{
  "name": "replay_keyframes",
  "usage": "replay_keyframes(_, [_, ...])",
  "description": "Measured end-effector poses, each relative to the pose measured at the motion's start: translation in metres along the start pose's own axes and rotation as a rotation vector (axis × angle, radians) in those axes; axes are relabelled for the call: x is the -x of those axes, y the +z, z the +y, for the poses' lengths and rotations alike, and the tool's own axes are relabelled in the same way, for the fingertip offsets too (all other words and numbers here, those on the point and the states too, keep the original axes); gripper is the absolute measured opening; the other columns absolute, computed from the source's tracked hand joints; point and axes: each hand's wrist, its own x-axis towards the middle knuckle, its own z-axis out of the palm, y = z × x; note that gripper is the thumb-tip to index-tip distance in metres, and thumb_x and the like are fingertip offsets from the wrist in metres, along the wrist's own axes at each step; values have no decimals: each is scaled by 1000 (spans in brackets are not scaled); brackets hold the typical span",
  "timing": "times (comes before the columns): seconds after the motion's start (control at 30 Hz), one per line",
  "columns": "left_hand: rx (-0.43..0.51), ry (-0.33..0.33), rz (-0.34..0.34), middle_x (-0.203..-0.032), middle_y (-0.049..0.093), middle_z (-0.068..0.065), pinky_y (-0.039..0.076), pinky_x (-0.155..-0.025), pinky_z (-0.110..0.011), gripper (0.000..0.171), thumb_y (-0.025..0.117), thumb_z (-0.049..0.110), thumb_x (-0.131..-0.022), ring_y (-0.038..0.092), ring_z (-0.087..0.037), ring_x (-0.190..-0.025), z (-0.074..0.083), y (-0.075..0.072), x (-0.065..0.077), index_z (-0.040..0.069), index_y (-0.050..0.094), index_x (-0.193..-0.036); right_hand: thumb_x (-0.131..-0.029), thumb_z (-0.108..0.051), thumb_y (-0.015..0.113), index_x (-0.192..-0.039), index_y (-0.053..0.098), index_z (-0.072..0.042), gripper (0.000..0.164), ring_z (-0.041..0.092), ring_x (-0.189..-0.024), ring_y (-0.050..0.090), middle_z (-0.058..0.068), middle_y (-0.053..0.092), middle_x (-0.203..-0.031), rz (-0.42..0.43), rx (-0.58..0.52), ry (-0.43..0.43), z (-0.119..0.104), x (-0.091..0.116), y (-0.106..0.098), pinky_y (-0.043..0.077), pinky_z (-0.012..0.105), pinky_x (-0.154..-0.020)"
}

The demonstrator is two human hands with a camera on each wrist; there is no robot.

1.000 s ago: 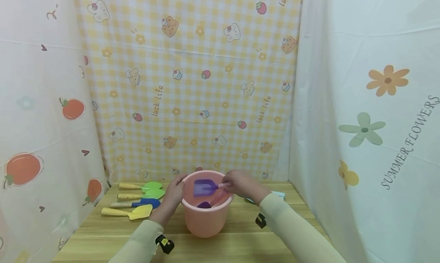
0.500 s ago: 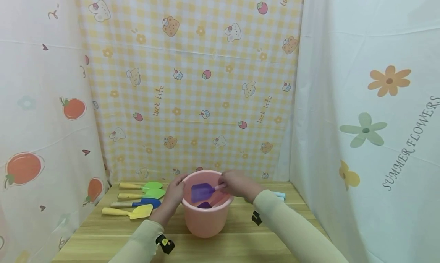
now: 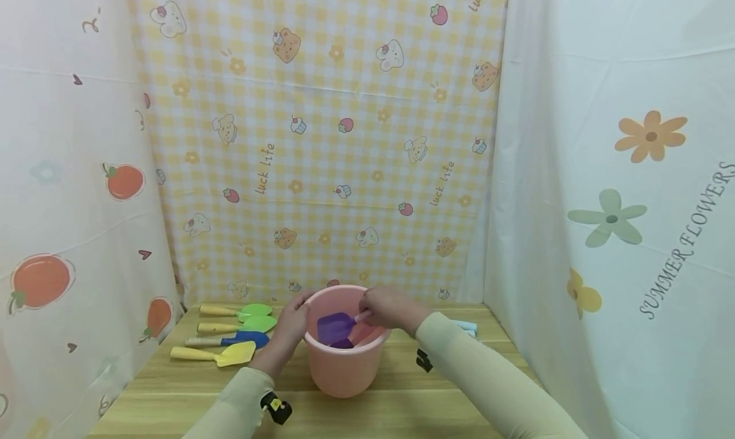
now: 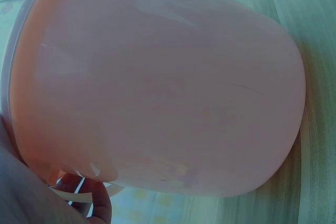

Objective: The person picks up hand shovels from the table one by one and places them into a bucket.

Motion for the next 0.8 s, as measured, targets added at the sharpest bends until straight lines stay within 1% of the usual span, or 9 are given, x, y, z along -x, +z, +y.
replay_keyframes(0.07, [7, -5, -2, -157, 61, -17, 54, -114, -59, 45, 43, 20, -115, 59, -41, -143, 0, 0, 0, 14, 64, -155, -98, -29, 87, -90, 78, -21, 14, 4, -79, 62, -11, 68, -89, -7, 9, -8, -1, -2, -1, 58, 27, -74])
replay_keyframes(0.17, [5, 4, 2, -157, 61, -18, 53, -114, -60, 46, 43, 19, -115, 58, -43, -143, 0, 0, 0, 13, 65, -154, -97, -26, 88, -90, 79, -21, 13, 5, -79, 62, -10, 70, -89, -16, 25, -22, -1, -4, 0, 58, 27, -74])
replay_keyframes(0.27, [1, 9, 8, -158, 60, -18, 51, -116, -60, 46, 43, 18, -114, 57, -43, -144, 0, 0, -1, 12, 65, -154, -97, -26, 88, -89, 79, -21, 13, 5, -79, 62, -11, 70, -88, -31, 38, -26, 1, -8, 2, 57, 27, -75])
replay_keyframes(0.4, [-2, 18, 10, -158, 60, -18, 51, -117, -61, 46, 43, 18, -114, 56, -44, -145, 0, 0, 0, 11, 65, -153, -98, -25, 88, -89, 79, -21, 13, 4, -77, 61, -13, 69, -86, -55, 24, -11, 1, -12, 4, 57, 26, -75])
replay_keyframes(0.53, [0, 23, 10, -158, 60, -18, 51, -116, -61, 45, 43, 18, -114, 56, -44, -146, -1, 0, 0, 10, 64, -154, -96, -20, 89, -91, 80, -21, 11, 5, -78, 62, -13, 72, -87, -91, -3, 25, -3, -14, 4, 58, 26, -78])
replay_keyframes(0.63, [-4, 26, 13, -158, 60, -18, 51, -116, -61, 45, 44, 18, -114, 56, -44, -145, -2, 0, -1, 11, 65, -153, -94, -16, 90, -93, 80, -21, 11, 5, -79, 63, -13, 72, -89, -119, -33, 72, -5, -15, 4, 59, 26, -78])
replay_keyframes(0.8, [-8, 16, 13, -158, 60, -18, 52, -115, -61, 44, 44, 21, -115, 57, -44, -144, -4, 0, -3, 13, 65, -154, -94, -15, 90, -94, 79, -22, 13, 5, -79, 63, -14, 70, -88, -146, -56, 126, -7, -17, 7, 59, 25, -79])
